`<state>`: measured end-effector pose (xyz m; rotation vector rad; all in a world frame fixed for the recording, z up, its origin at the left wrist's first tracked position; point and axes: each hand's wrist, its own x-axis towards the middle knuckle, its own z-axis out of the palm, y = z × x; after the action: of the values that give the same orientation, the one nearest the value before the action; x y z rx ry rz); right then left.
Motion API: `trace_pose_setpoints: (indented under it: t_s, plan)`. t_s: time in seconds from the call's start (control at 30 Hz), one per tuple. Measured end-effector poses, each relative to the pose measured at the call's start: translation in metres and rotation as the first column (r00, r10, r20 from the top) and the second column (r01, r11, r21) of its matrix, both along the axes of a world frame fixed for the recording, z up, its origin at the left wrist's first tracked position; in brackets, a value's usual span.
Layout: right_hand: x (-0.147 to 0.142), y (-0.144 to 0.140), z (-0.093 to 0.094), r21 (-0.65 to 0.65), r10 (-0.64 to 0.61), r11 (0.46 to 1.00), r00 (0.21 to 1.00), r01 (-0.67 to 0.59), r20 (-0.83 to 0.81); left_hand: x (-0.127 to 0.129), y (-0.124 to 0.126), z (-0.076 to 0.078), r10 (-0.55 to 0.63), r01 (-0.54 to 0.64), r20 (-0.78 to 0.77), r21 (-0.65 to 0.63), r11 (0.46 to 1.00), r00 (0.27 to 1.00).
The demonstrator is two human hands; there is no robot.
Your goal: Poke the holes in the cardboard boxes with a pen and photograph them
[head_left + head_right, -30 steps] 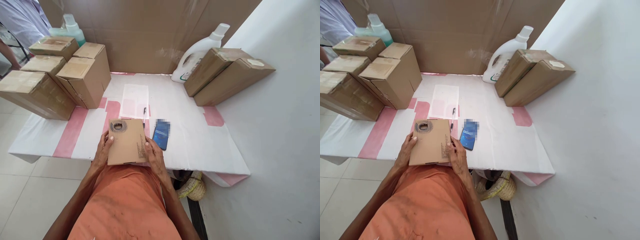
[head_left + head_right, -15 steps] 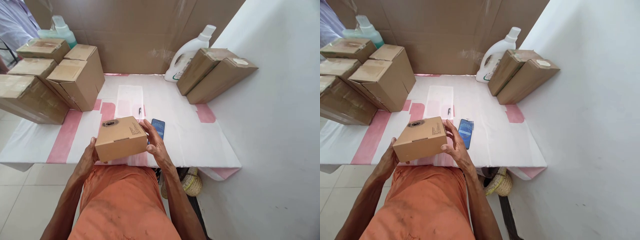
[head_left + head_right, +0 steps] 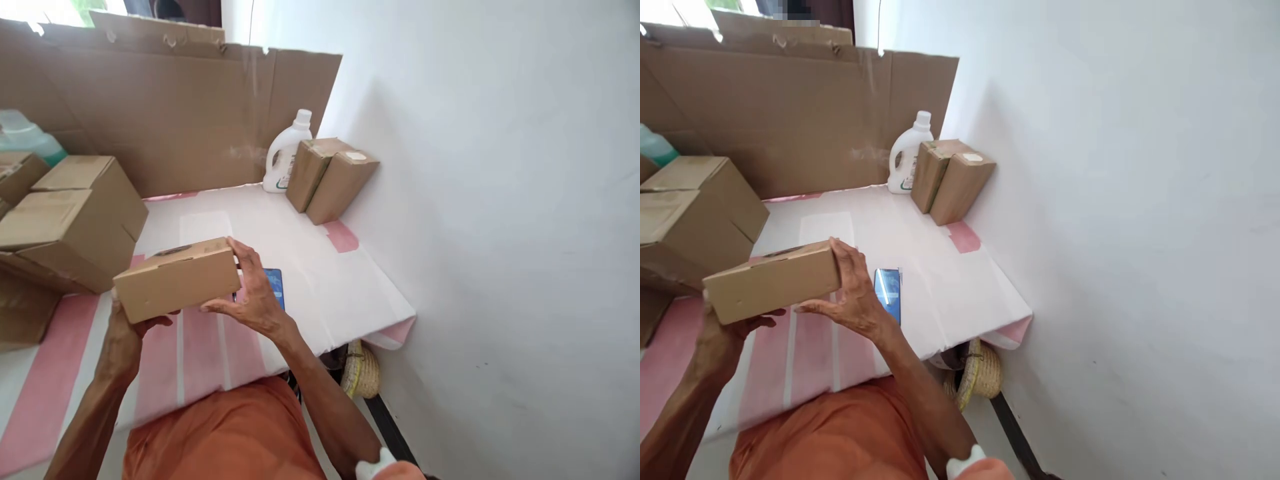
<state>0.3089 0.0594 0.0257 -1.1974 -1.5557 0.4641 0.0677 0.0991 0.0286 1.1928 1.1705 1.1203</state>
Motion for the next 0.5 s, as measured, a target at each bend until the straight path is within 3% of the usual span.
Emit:
trace_pose_setpoints:
  t_s: [0.13, 0.23, 0.4, 0.5]
  plan:
    - [0.056, -0.02, 0.013, 0.018, -0.303, 0.953, 0.953, 0.302, 0.007, 0.082, 0.039, 0.01, -0.175, 0.174, 0.055, 0.025, 0.984, 0.983]
    - [0.096, -0.036, 0.01, -0.016, -0.565, 0.825, 0.823, 0.565, -0.056, 0.156, 0.058, 0.011, -0.379, 0.38, 0.072, 0.001, 0.925, 0.923]
    - [0.152, -0.05, -0.021, -0.106, -0.787, 0.617, 0.608, 0.78, -0.108, 0.256, 0.072, -0.008, -0.574, 0.576, 0.064, -0.005, 0.818, 0.816]
    - [0.172, -0.049, -0.045, -0.154, -0.818, 0.575, 0.56, 0.804, -0.129, 0.292, 0.077, -0.028, -0.612, 0.612, 0.021, -0.034, 0.79, 0.79]
